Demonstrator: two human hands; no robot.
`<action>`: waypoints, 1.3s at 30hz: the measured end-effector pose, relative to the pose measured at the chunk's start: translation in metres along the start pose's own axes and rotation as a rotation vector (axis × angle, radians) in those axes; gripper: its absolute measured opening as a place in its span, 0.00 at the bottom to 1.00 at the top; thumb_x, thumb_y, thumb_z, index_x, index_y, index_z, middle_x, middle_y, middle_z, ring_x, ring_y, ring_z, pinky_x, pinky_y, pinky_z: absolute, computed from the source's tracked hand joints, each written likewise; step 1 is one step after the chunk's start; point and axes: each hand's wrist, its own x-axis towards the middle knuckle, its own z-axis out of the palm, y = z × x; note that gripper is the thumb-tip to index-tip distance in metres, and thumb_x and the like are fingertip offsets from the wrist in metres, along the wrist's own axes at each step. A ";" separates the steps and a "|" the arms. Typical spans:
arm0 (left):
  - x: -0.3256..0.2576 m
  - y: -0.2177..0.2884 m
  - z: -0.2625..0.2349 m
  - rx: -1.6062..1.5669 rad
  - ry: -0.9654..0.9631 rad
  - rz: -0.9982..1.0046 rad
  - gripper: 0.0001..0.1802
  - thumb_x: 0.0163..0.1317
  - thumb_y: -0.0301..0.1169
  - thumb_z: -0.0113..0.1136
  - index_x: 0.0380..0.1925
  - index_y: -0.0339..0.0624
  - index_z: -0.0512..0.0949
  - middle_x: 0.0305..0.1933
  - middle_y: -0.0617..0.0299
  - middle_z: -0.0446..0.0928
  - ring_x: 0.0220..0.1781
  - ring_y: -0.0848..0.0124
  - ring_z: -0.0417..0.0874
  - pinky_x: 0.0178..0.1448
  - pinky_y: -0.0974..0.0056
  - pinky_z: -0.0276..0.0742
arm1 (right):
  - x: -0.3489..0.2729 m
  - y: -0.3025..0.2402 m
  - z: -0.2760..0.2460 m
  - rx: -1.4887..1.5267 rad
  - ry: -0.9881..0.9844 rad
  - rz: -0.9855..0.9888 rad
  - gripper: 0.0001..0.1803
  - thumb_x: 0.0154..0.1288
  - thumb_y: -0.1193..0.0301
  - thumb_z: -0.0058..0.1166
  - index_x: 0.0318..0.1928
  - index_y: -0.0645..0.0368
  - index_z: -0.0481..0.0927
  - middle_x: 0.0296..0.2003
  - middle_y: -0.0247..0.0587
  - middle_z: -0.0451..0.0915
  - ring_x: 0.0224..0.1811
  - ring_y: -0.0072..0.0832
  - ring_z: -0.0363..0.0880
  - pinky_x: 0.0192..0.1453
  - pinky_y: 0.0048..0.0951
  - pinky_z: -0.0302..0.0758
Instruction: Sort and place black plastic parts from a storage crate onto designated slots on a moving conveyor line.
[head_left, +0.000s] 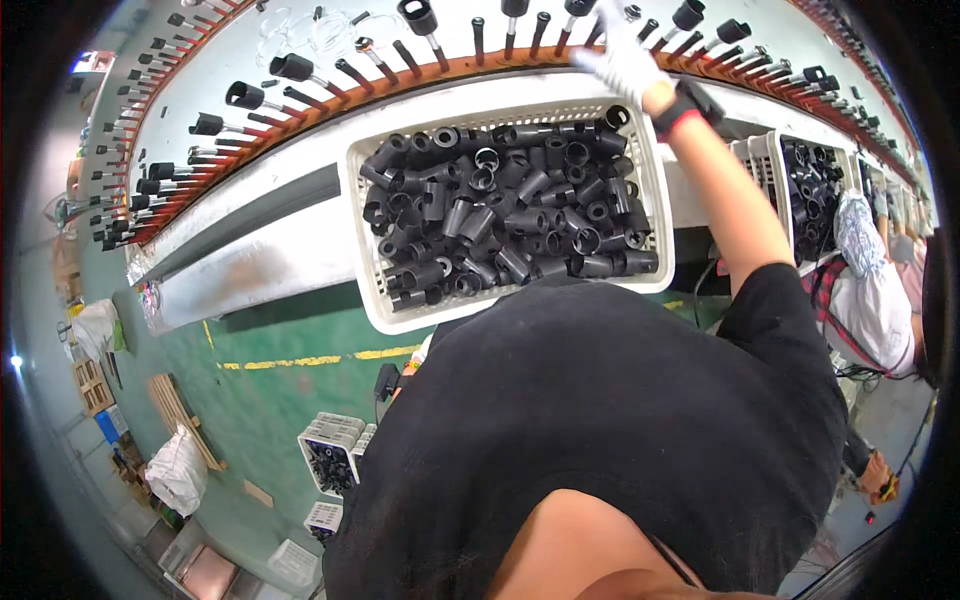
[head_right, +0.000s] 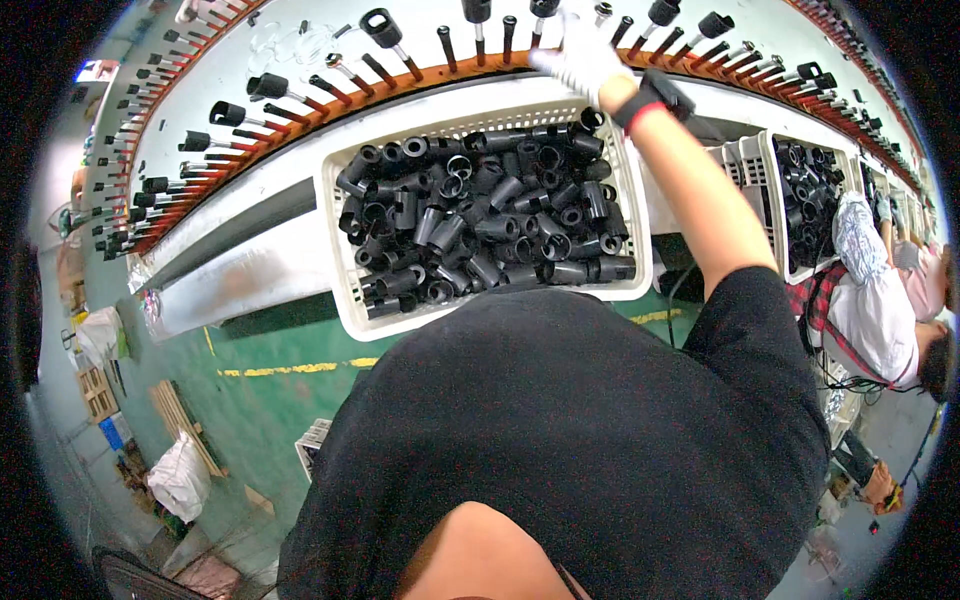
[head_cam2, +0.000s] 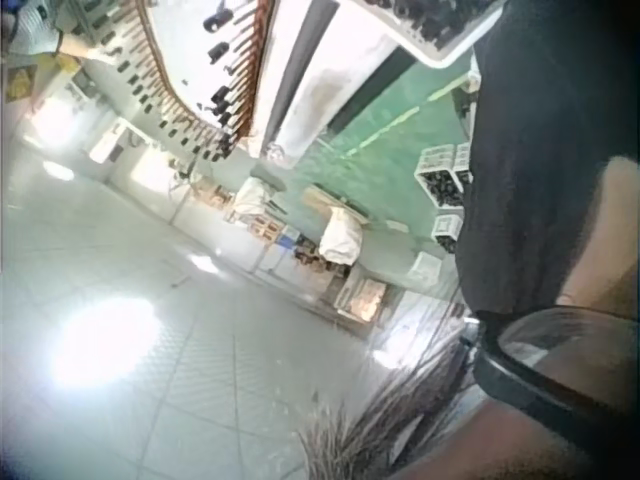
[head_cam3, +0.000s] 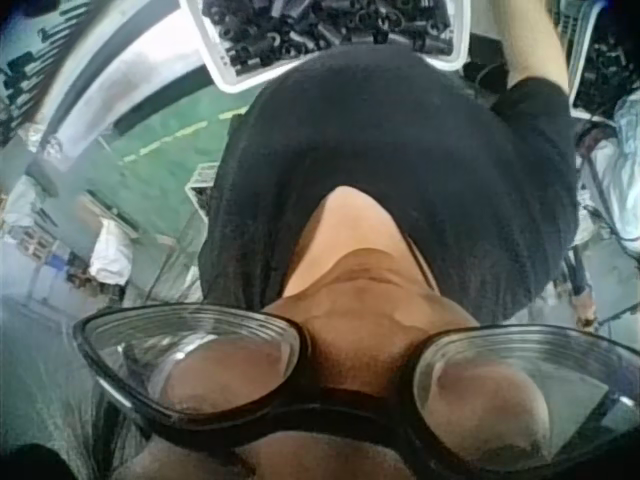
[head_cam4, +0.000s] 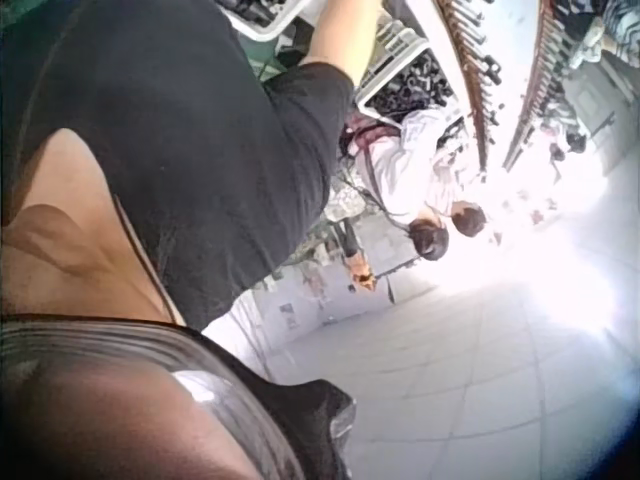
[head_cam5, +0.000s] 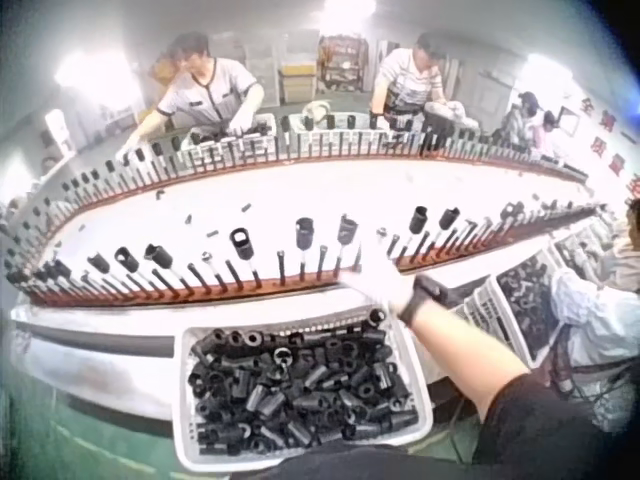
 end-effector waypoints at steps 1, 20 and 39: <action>-0.002 -0.009 -0.008 -0.018 0.027 -0.015 0.10 0.68 0.28 0.51 0.45 0.41 0.78 0.40 0.61 0.78 0.39 0.65 0.76 0.48 0.59 0.75 | -0.019 -0.050 -0.007 -0.022 -0.427 0.105 0.34 0.61 0.49 0.60 0.54 0.67 0.75 0.47 0.61 0.80 0.51 0.47 0.80 0.55 0.42 0.75; 0.037 0.009 -0.034 0.393 0.025 0.442 0.10 0.69 0.28 0.49 0.46 0.43 0.78 0.38 0.63 0.77 0.38 0.66 0.75 0.48 0.59 0.74 | -0.129 -0.050 -0.055 0.694 -0.189 0.725 0.23 0.55 0.69 0.69 0.51 0.65 0.81 0.43 0.42 0.86 0.47 0.27 0.83 0.57 0.29 0.77; -0.113 0.196 0.022 1.165 -0.003 1.048 0.37 0.55 0.43 0.67 0.62 0.36 0.69 0.62 0.44 0.71 0.63 0.47 0.72 0.69 0.49 0.66 | 0.092 0.098 -0.001 -0.392 -0.336 0.505 0.25 0.65 0.51 0.54 0.54 0.56 0.80 0.58 0.54 0.77 0.61 0.47 0.74 0.62 0.45 0.71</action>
